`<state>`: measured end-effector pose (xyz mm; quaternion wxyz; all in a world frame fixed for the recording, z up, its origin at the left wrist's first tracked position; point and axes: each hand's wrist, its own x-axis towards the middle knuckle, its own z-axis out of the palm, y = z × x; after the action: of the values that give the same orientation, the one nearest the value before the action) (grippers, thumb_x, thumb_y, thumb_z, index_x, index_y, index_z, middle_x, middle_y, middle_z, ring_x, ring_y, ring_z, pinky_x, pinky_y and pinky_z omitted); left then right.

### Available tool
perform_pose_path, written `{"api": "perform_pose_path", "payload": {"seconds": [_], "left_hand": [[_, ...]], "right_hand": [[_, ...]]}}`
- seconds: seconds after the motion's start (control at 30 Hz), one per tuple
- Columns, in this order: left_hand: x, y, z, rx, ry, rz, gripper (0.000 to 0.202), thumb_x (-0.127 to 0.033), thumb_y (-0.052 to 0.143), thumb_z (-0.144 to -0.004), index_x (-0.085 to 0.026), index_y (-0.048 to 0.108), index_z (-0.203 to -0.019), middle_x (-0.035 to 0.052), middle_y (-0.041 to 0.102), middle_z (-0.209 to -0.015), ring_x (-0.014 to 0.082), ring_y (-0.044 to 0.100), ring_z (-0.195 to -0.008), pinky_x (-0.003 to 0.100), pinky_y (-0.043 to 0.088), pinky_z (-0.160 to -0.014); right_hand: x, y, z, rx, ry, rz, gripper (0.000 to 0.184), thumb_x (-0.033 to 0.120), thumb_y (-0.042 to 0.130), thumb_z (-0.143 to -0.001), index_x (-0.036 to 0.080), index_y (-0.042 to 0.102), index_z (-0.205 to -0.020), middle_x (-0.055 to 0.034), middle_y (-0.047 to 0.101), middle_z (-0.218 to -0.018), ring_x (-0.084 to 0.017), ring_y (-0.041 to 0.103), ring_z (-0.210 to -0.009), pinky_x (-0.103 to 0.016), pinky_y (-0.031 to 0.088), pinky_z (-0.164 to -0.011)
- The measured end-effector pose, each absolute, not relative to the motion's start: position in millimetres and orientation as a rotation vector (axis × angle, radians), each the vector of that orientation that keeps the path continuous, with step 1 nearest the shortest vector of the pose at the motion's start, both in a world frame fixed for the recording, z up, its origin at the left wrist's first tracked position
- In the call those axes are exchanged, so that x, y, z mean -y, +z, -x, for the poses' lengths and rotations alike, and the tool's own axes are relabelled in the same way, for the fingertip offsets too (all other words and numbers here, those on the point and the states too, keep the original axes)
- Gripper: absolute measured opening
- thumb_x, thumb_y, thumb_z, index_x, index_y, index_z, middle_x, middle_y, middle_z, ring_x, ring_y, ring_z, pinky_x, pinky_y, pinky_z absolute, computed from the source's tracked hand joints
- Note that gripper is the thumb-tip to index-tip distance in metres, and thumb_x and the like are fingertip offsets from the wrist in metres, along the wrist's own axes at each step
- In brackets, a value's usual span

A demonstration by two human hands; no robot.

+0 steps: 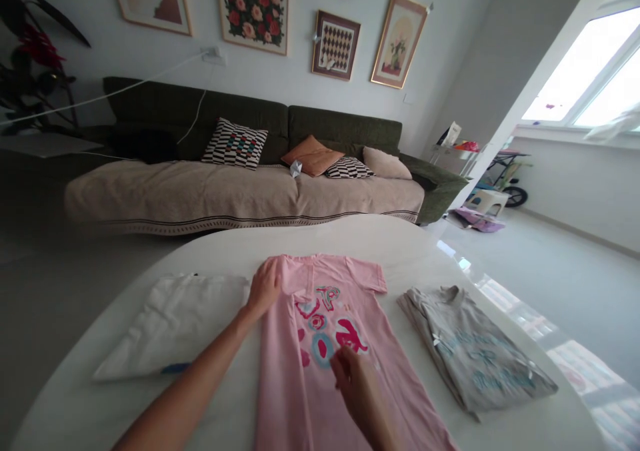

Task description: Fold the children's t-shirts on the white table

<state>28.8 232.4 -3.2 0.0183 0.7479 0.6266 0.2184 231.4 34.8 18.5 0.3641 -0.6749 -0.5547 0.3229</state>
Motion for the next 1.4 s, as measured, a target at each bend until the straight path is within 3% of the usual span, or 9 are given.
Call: {"api": "perform_pose_path", "payload": {"seconds": [0.17,0.33,0.53,0.77,0.9,1.03,1.17,1.27,1.4], "left_hand": [[-185.0,-30.3,-36.7,-1.953,0.581,-2.35,0.044,-0.026,0.031,-0.086,-0.016,0.04,-0.128,0.0102,0.035,-0.138,0.0238,0.028,-0.127,0.046,0.022,-0.102],[-186.9,-26.4,-34.8,-1.989,0.527,-2.322,0.045,-0.027,0.029,-0.087,-0.017,0.039,-0.13,0.0075,0.034,-0.139,0.0225,0.026,-0.128,0.045,0.021,-0.102],[-187.5,-24.2,-33.7,-1.994,0.531,-2.306,0.045,-0.026,0.032,-0.086,-0.017,0.039,-0.13,0.0086,0.036,-0.138,0.0223,0.028,-0.127,0.044,0.023,-0.102],[-187.1,-25.0,-35.2,-2.004,0.551,-2.323,0.046,-0.027,0.035,-0.085,-0.024,0.039,-0.13,0.0069,0.036,-0.138,0.0242,0.03,-0.126,0.046,0.025,-0.1],[-186.2,-25.2,-35.8,-1.997,0.561,-2.342,0.045,-0.037,0.034,-0.086,-0.028,0.04,-0.129,0.0068,0.035,-0.139,0.0263,0.028,-0.127,0.048,0.024,-0.099],[-184.3,-22.9,-35.3,-1.976,0.557,-2.363,0.047,-0.047,0.033,-0.085,-0.029,0.04,-0.129,0.0078,0.033,-0.139,0.027,0.028,-0.127,0.048,0.025,-0.098],[-181.4,-18.8,-35.6,-1.957,0.56,-2.354,0.052,-0.052,0.036,-0.083,-0.031,0.038,-0.13,0.0069,0.033,-0.14,0.0283,0.027,-0.127,0.049,0.023,-0.099],[-179.6,-16.0,-37.3,-1.955,0.578,-2.328,0.055,-0.055,0.038,-0.081,-0.031,0.038,-0.13,0.0071,0.033,-0.139,0.0289,0.026,-0.127,0.048,0.022,-0.1],[-178.4,-12.9,-38.9,-1.95,0.595,-2.3,0.057,-0.056,0.04,-0.08,-0.03,0.037,-0.131,0.007,0.034,-0.139,0.0293,0.025,-0.128,0.048,0.02,-0.101]], "right_hand": [[-156.1,32.0,-212.6,1.634,0.441,1.925,0.021,0.022,0.037,-0.08,0.015,0.057,-0.079,-0.0057,0.062,-0.075,-0.014,0.056,-0.072,-0.023,0.036,-0.065],[-204.4,19.3,-184.4,1.593,0.357,2.034,0.032,0.014,0.036,-0.078,0.009,0.048,-0.108,-0.0155,0.059,-0.095,-0.019,0.056,-0.082,-0.028,0.037,-0.068],[-207.6,12.1,-177.2,1.692,0.262,1.955,0.04,0.005,0.025,-0.079,0.015,0.045,-0.112,-0.0099,0.056,-0.098,-0.015,0.055,-0.08,-0.024,0.037,-0.068],[-197.7,14.8,-180.3,1.725,0.135,1.975,0.037,0.013,0.026,-0.084,0.011,0.051,-0.11,-0.0187,0.049,-0.114,-0.024,0.046,-0.105,-0.037,0.034,-0.086],[-191.5,11.8,-166.4,2.058,0.198,1.81,0.041,0.029,0.033,-0.087,0.025,0.04,-0.127,-0.0076,0.038,-0.135,-0.021,0.028,-0.125,-0.04,0.021,-0.099],[-192.5,13.0,-178.7,2.106,0.264,1.867,0.042,0.038,0.036,-0.086,0.029,0.041,-0.126,-0.0012,0.04,-0.135,-0.017,0.03,-0.126,-0.032,0.027,-0.097],[-199.2,28.2,-246.1,1.656,0.135,2.231,0.049,0.031,0.026,-0.088,0.009,0.031,-0.131,-0.0182,0.034,-0.135,-0.023,0.03,-0.125,-0.037,0.027,-0.097],[-199.2,33.7,-304.1,1.327,0.103,2.466,0.047,0.027,0.025,-0.087,-0.002,0.038,-0.122,-0.0297,0.045,-0.119,-0.031,0.041,-0.115,-0.044,0.035,-0.087],[-195.5,28.3,-344.5,1.225,0.13,2.554,0.032,0.028,0.044,-0.083,0.005,0.053,-0.104,-0.0181,0.058,-0.099,-0.023,0.055,-0.094,-0.035,0.044,-0.073]]}}
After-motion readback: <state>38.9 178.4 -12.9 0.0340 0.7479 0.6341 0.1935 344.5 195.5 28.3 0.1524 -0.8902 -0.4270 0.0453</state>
